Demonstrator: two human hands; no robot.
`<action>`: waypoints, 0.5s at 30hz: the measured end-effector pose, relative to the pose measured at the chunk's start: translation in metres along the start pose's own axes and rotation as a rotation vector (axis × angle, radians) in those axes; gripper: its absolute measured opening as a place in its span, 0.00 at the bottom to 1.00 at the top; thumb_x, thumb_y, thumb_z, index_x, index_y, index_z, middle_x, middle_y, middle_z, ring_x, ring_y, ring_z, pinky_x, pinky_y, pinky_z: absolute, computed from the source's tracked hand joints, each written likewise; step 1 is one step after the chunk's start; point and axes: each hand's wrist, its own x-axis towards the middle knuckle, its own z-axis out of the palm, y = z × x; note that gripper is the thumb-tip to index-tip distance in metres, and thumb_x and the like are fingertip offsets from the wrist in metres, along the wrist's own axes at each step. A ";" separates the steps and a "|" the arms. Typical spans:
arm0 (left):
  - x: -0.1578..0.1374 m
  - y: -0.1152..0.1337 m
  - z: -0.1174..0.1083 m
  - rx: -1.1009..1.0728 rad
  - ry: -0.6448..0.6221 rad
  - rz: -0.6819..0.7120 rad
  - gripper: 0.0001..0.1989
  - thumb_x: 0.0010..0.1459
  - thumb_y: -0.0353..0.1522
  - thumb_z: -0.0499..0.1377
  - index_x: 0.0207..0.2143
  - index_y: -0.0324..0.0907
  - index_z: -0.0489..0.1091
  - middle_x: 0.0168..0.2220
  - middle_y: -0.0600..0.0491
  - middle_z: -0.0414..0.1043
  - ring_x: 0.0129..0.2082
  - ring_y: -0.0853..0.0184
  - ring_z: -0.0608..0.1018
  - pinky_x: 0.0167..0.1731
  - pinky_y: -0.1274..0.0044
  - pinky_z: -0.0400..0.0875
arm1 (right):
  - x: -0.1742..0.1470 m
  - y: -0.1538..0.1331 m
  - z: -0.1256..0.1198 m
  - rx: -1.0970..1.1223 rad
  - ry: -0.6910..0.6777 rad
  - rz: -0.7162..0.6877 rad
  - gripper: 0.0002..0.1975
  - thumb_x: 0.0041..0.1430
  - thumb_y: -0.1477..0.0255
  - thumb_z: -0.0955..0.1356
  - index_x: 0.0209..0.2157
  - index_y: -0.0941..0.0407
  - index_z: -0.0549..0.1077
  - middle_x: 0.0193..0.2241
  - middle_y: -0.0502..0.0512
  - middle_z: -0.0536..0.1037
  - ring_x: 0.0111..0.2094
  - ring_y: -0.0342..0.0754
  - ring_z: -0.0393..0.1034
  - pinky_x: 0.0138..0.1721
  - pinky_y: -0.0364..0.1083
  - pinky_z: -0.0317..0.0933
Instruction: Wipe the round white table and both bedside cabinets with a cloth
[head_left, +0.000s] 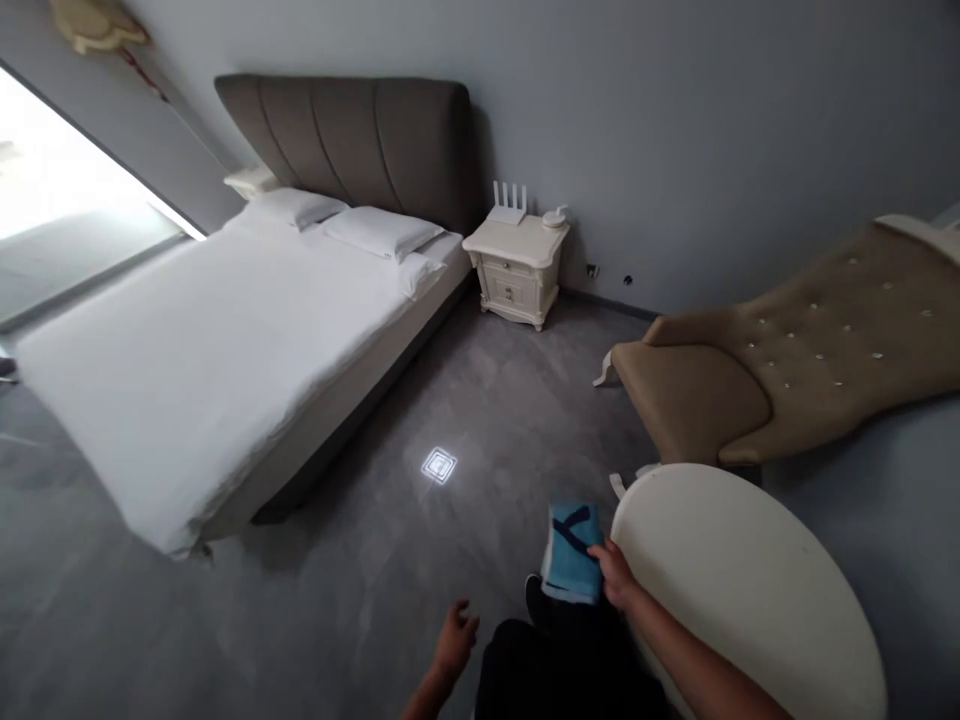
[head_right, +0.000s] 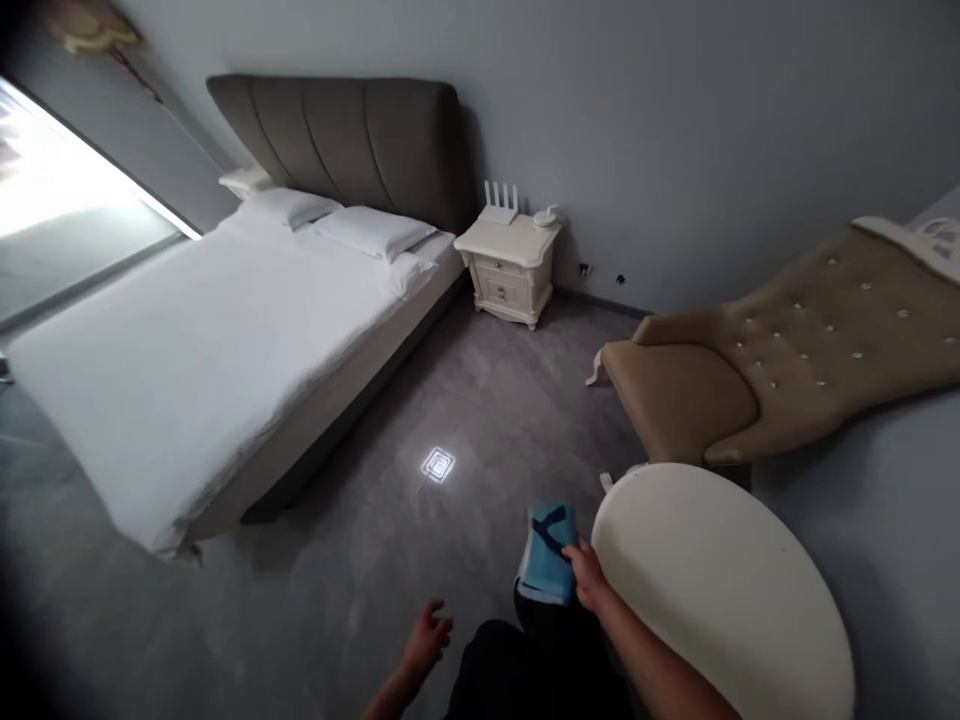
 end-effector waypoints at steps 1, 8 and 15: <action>0.005 0.022 -0.004 -0.114 -0.028 0.014 0.30 0.61 0.54 0.63 0.57 0.46 0.78 0.44 0.41 0.87 0.46 0.50 0.90 0.44 0.64 0.84 | -0.001 -0.021 0.008 0.071 -0.055 0.032 0.20 0.40 0.59 0.71 0.40 0.46 0.78 0.34 0.53 0.89 0.47 0.68 0.89 0.51 0.64 0.84; 0.054 0.221 -0.073 -0.934 -0.747 0.164 0.44 0.58 0.67 0.68 0.61 0.45 0.79 0.54 0.40 0.87 0.58 0.42 0.87 0.57 0.57 0.83 | 0.015 -0.160 0.024 0.532 -0.594 0.401 0.22 0.63 0.57 0.73 0.53 0.55 0.84 0.46 0.63 0.92 0.55 0.65 0.88 0.64 0.64 0.78; 0.107 0.394 -0.115 -0.842 -0.611 0.293 0.37 0.47 0.37 0.82 0.59 0.40 0.77 0.42 0.47 0.88 0.37 0.56 0.89 0.43 0.68 0.86 | 0.111 -0.287 0.035 0.576 -0.711 0.470 0.29 0.75 0.52 0.69 0.63 0.59 0.80 0.48 0.67 0.91 0.53 0.63 0.89 0.64 0.62 0.77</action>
